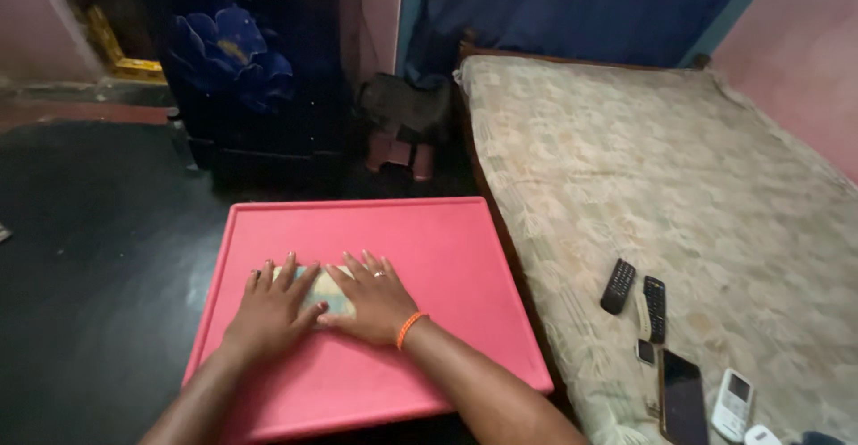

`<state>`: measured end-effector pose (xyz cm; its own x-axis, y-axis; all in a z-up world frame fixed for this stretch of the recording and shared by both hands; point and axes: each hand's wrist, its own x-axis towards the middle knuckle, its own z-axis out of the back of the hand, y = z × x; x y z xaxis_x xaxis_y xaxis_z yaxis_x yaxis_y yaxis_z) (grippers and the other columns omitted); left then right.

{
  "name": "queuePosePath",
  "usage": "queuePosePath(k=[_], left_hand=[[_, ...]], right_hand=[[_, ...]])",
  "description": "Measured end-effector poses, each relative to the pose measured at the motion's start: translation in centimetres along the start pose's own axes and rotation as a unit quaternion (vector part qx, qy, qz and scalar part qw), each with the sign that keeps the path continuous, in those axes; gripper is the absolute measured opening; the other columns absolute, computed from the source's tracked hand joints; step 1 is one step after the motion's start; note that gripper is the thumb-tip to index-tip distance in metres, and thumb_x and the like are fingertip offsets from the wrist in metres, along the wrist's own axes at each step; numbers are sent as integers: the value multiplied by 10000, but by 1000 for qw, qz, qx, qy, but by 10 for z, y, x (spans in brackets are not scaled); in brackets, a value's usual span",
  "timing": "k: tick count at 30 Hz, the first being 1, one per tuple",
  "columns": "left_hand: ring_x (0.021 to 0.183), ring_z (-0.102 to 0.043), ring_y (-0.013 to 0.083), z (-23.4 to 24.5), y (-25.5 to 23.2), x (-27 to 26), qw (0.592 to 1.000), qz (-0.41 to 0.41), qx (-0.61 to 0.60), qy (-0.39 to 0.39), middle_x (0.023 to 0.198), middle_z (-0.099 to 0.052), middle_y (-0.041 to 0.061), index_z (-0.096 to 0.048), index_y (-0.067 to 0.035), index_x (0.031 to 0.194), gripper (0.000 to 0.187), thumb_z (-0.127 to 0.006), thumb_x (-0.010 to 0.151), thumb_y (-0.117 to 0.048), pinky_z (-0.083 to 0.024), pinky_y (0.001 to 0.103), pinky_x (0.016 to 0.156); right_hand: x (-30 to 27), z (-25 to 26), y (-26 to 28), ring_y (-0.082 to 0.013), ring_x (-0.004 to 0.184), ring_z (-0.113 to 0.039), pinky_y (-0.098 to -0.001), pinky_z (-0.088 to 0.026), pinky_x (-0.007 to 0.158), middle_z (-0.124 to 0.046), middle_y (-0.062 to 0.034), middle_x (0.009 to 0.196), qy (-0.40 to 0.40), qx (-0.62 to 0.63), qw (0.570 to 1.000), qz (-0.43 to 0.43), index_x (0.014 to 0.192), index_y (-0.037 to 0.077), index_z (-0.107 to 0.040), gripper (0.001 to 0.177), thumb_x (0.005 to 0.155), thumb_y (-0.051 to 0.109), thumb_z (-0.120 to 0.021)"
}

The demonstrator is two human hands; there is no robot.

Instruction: The person wipes the top surface of a pink plastic table with a patterned cloth. They then flip the table over and wipe the underside and legs with the same cloth.

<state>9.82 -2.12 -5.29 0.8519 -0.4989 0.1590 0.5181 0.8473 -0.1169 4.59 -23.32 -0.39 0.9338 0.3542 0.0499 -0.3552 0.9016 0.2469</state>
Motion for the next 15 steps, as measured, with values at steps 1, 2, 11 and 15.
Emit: queuePosePath(k=[1,2,11,15], left_hand=[[1489,-213,495,4,-6,-6,1000,-1,-6,13,1647,-226,197,-317,-259,1580,761,-490,927,-612,-152,595,1188],[1500,-193,509,8,-14,-13,1000,-2,-12,26,1660,-211,207,-305,-254,1597,785,-498,924,-610,-137,596,1178],[1484,-205,473,0,-50,-83,992,-47,-112,34,1632,-256,195,-269,-192,1596,773,-538,938,-495,-134,575,1201],[1524,-231,448,-7,-54,-108,957,-36,-287,-33,1629,-323,184,-263,-126,1607,883,-629,870,-448,-155,599,1217]], right_hand=[[-8,2,2,-452,1538,-180,-596,-117,1224,-274,-209,1658,1,-4,1000,5,1599,152,-338,940,873,705,-566],[-16,3,5,-454,1538,-178,-599,-110,1224,-273,-210,1658,1,-8,1000,9,1601,144,-333,942,879,703,-561],[-88,-5,22,-462,1578,-238,-626,-128,1247,-325,-224,1702,-24,-21,996,80,1624,37,-329,941,979,669,-590],[-112,-4,35,-481,1516,-281,-612,-164,1225,-353,-261,1630,1,12,991,132,1603,27,-346,1072,838,688,-701]])
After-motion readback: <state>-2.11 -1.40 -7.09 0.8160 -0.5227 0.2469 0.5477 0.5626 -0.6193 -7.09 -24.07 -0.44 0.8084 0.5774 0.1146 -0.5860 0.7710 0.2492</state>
